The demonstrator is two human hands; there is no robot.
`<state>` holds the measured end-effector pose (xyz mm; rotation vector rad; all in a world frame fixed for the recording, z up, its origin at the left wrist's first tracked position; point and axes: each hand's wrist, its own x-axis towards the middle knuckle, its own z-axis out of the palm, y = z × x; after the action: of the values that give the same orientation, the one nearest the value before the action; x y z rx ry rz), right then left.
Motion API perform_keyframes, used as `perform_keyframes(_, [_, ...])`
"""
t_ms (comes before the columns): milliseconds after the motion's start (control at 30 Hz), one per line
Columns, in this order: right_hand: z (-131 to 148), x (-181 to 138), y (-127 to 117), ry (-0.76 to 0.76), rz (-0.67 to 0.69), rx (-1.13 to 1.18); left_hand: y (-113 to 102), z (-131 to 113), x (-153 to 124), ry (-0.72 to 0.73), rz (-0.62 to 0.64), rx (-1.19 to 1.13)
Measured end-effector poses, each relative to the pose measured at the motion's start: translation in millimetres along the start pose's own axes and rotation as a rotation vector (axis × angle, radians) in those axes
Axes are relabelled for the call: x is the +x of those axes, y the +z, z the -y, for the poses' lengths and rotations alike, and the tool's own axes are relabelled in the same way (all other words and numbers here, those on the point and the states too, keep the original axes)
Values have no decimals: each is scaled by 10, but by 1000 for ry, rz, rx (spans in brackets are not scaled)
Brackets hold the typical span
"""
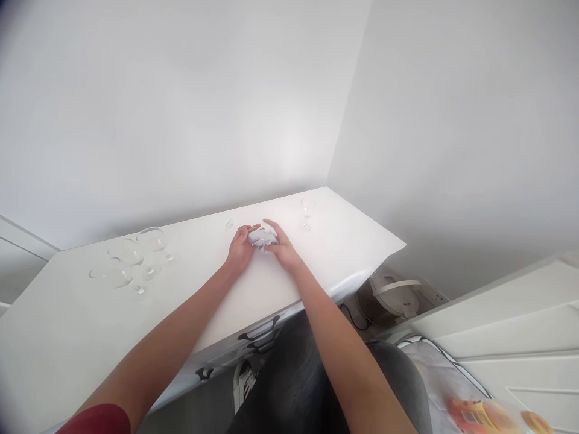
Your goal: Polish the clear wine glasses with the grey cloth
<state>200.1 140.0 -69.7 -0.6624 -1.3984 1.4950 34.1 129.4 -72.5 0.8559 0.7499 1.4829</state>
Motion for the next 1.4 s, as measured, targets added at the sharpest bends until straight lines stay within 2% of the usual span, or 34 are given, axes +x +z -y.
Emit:
perform_keyframes(67, [7,6,-26,18,-133,110,37,-15,-18,46,37,23])
perform_keyframes(133, [-4,5,-19,4,-227,98,67,-26,-39,74,84,54])
perform_keyframes(200, [-23,0,16,-24,-219,-19,72,-28,-52,78,90,65])
perform_keyframes(300, [-34,-4,60,-29,-121,-157,29,-21,-47,55,32,45])
perform_keyframes(400, [-1,-3,24,70,-50,-8,-15,-19,-32,35,25,18])
perform_keyframes(467, [28,-4,-27,89,-75,151,-12,-26,-31,47,52,2])
perform_keyframes(533, [42,-7,-60,48,-158,236,15,-36,-37,67,77,-4])
perform_keyframes(633, [27,-13,-35,-2,-257,129,54,-47,-52,87,101,34])
perform_keyframes(733, [8,-21,32,24,-157,-57,52,-53,-61,94,86,58])
perform_keyframes(833, [29,-30,33,56,-40,-3,35,-68,-66,84,88,27])
perform_keyframes(900, [54,-35,-11,48,-54,77,36,-79,-69,84,122,7])
perform_keyframes(967, [65,-36,-58,24,-138,95,49,-83,-72,87,144,-5])
perform_keyframes(1033, [54,-32,-71,2,-231,65,67,-78,-71,89,139,0])
perform_keyframes(1100, [31,-27,-39,-3,-264,-35,78,-67,-69,88,123,20])
perform_keyframes(1233, [32,-28,80,25,-163,-248,69,-45,-63,80,80,23])
perform_keyframes(1333, [76,-32,108,-34,-41,-177,53,-41,-59,69,65,12])
perform_keyframes(1400, [88,-25,80,-38,-33,-80,49,-42,-59,53,56,-1])
